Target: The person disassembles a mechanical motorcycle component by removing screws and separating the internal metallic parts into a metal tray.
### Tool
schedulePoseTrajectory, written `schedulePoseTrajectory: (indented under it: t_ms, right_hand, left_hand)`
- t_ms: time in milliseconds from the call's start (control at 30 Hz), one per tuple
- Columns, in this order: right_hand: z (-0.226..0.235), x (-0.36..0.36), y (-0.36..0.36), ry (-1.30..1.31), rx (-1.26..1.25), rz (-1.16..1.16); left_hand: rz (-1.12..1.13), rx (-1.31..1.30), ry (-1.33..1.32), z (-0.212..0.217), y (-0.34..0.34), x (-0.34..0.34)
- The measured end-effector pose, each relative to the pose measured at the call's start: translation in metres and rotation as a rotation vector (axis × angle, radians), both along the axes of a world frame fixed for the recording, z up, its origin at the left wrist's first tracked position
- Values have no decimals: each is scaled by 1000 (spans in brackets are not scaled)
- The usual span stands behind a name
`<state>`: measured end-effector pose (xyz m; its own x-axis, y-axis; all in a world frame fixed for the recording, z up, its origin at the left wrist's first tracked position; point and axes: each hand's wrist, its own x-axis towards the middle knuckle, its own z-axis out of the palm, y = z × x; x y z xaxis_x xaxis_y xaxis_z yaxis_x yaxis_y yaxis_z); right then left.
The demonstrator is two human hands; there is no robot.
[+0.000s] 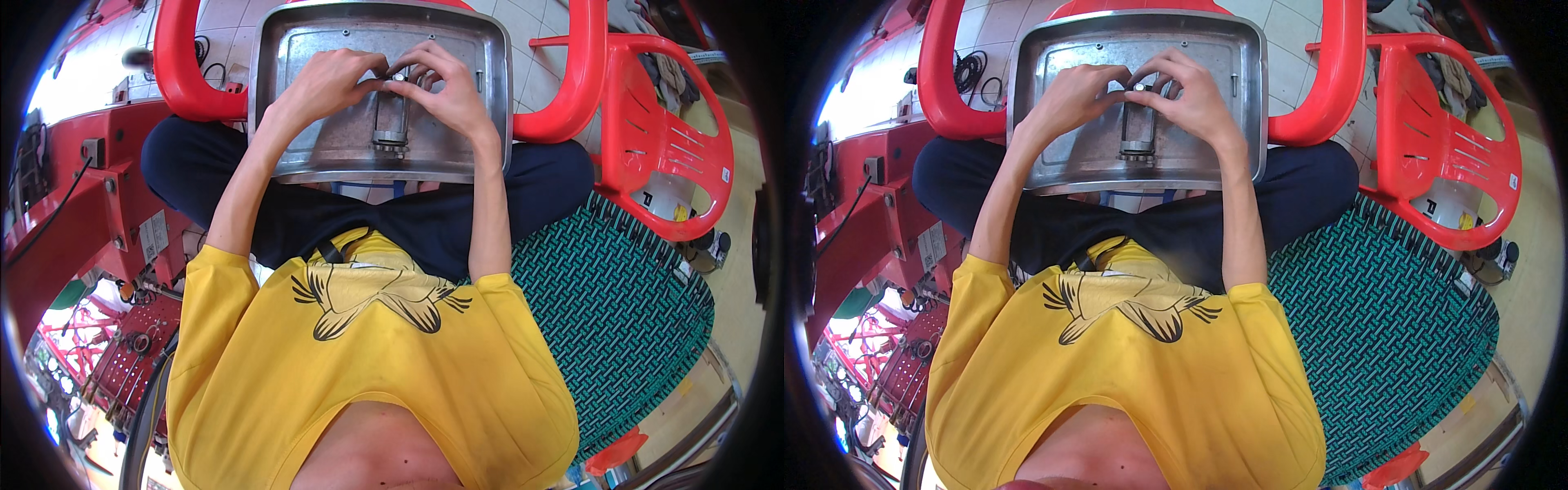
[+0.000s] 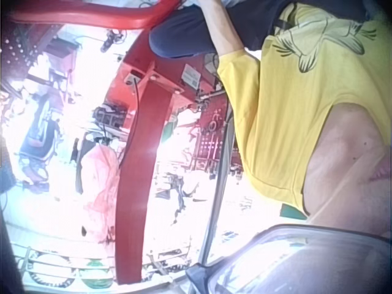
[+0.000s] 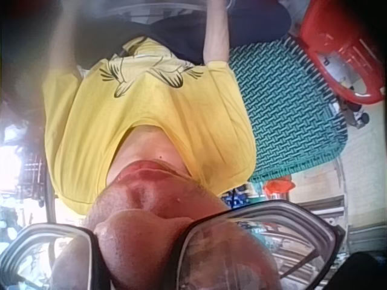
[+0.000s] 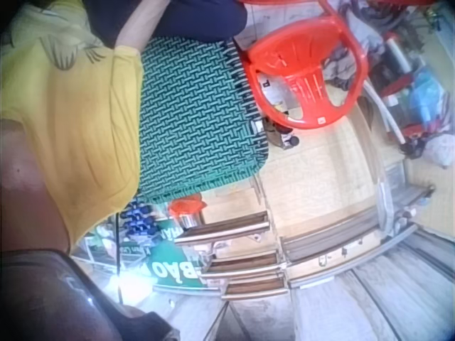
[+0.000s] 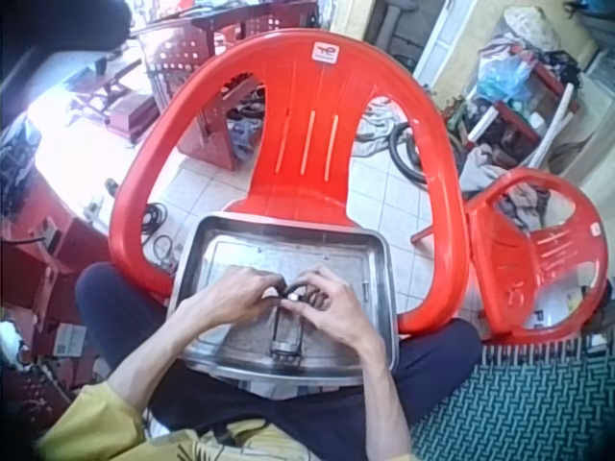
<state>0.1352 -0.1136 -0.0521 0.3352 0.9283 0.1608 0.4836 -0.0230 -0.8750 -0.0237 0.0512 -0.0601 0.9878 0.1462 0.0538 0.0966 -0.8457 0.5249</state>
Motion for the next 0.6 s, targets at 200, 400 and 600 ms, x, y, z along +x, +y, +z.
schedulePoseTrajectory:
  t_ms: [200,400,600]
  right_hand:
    - [-3,-10,2,-95,-88,-83]
    - [-2,0,-1,-16,1,-19]
    - [-5,-4,1,-78,-53,-51]
  left_hand:
    - [-1,17,-8,1,0,-1]
    - [3,-3,33,5,-1,1]
    - [-4,10,0,1,0,-1]
